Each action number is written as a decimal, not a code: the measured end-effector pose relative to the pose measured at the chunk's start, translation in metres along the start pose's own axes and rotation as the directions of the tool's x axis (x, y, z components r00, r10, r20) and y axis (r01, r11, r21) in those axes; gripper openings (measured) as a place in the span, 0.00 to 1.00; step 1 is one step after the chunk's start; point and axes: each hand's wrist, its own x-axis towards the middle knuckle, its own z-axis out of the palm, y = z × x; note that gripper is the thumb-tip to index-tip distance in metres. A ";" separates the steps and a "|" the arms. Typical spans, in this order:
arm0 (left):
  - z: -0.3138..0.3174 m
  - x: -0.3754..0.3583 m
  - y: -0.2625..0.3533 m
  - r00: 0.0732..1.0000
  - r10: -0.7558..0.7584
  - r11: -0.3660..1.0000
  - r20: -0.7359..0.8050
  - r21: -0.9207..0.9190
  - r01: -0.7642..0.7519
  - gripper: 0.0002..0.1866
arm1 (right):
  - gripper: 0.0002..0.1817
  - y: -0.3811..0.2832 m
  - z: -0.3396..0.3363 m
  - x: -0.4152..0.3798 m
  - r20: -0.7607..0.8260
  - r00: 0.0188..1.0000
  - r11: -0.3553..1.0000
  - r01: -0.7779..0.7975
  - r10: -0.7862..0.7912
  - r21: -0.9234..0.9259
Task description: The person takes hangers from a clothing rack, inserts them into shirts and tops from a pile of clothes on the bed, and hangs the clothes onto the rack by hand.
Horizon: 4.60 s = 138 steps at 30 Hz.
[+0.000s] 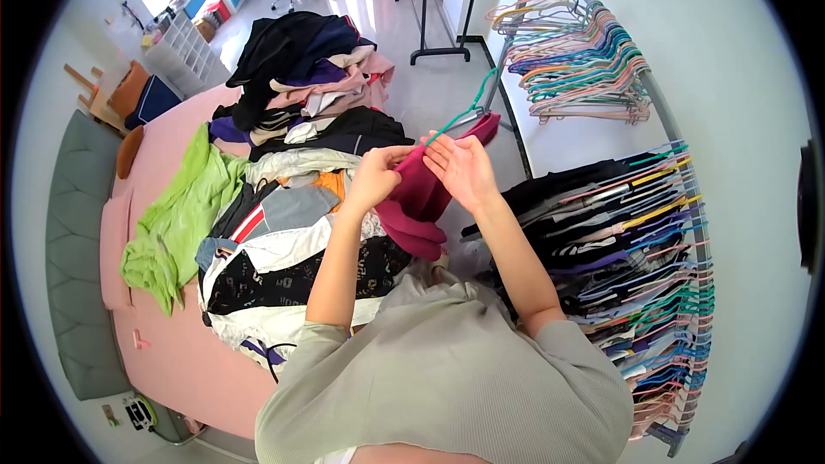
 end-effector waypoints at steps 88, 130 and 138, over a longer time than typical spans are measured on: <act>0.239 0.206 -0.001 0.567 0.417 0.856 0.710 -0.096 -0.509 0.24 | 0.36 -0.182 -0.085 -0.028 -0.072 -0.004 0.071 0.094 -0.997 -0.993; 0.214 0.253 0.024 0.847 0.519 0.761 0.118 0.389 -0.520 0.10 | 0.26 -0.232 -0.097 -0.020 -0.443 0.443 0.517 0.854 -0.779 -0.057; 0.180 0.235 0.038 0.944 0.322 0.938 0.066 0.109 -0.328 0.10 | 0.33 -0.229 -0.079 -0.027 -0.278 0.462 0.508 0.852 -0.842 -0.124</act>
